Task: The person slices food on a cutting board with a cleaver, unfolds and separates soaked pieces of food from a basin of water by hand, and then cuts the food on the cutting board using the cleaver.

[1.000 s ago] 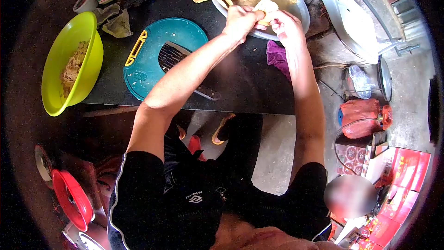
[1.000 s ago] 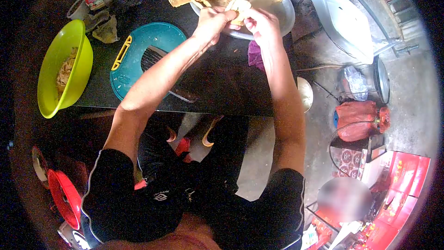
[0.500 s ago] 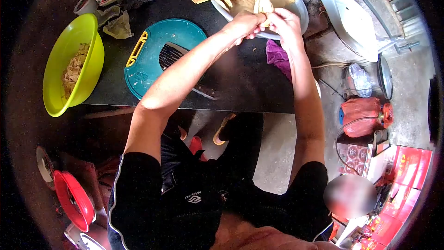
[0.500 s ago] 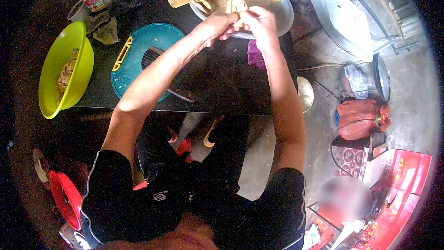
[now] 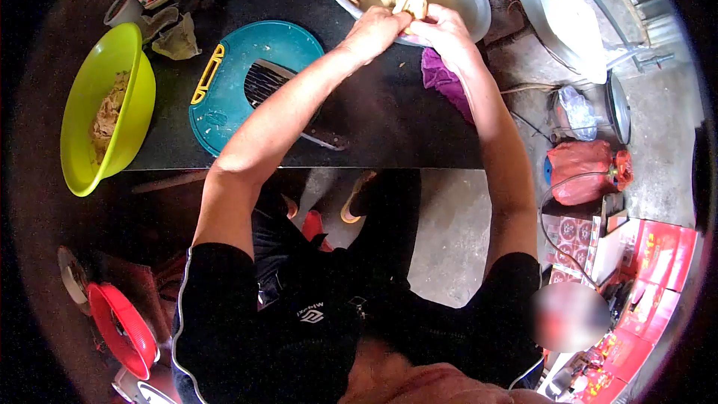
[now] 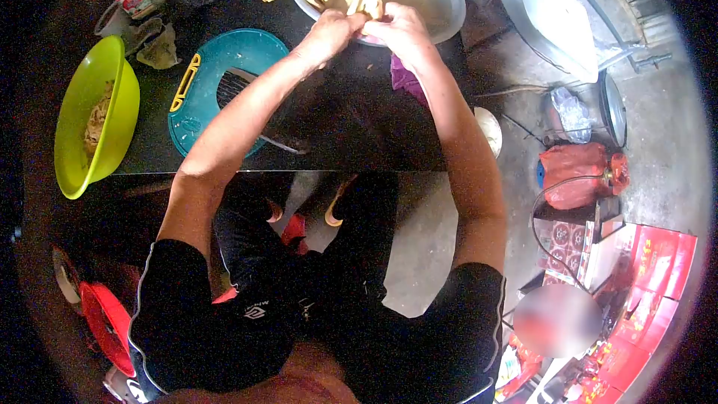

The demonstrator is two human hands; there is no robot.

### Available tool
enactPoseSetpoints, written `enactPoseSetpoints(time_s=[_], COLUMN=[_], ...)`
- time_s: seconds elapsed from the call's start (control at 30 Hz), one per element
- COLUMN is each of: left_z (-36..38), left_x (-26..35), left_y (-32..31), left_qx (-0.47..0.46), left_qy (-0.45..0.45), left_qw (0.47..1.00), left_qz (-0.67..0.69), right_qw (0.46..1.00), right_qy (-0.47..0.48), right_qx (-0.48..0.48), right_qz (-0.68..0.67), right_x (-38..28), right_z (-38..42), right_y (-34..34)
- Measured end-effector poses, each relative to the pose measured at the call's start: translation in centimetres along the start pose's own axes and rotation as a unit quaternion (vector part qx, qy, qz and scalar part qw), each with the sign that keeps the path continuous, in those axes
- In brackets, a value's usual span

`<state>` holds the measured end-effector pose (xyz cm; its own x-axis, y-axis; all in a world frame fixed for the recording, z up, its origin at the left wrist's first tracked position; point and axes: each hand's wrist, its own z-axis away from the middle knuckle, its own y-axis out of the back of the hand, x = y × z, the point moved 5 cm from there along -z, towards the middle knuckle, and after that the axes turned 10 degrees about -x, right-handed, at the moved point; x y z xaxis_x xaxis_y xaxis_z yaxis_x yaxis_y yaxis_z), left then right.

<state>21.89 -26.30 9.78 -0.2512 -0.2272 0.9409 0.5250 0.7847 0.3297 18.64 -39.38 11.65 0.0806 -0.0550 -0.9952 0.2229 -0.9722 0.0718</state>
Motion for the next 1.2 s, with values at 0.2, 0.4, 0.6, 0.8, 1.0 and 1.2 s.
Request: enactPoseSetpoints(time_s=[0.2, 0.4, 0.6, 0.8, 1.0, 1.2], left_z=[1.1, 1.3, 1.2, 1.3, 2.3, 3.1], left_x=[0.9, 1.0, 0.4, 4.0, 5.4, 6.0], left_y=[0.0, 0.3, 1.7, 4.9, 4.7, 3.9], left_qx=[0.032, -0.062, -0.203, 0.063, 0.090, 0.131], left_qy=[0.018, 0.054, 0.012, -0.073, -0.112, -0.191], left_qw=[0.985, 0.970, 0.930, 0.978, 0.980, 0.958], left_qz=[0.171, 0.231, 0.307, -0.183, -0.140, -0.171], right_qw=[0.999, 0.999, 0.996, 0.990, 0.955, 0.940], right_qy=[0.030, 0.041, -0.006, 0.032, 0.001, 0.025], right_qx=[0.011, -0.024, -0.046, 0.000, 0.061, 0.086], right_qz=[-0.003, 0.010, -0.081, 0.139, 0.290, 0.328], right_x=[-1.0, -0.9, -0.7, -2.4, -4.3, -6.0], right_z=[0.6, 0.7, 0.3, 0.5, 0.7, 0.6], right_y=[-0.5, -0.3, -0.2, -1.4, -1.7, -2.8])
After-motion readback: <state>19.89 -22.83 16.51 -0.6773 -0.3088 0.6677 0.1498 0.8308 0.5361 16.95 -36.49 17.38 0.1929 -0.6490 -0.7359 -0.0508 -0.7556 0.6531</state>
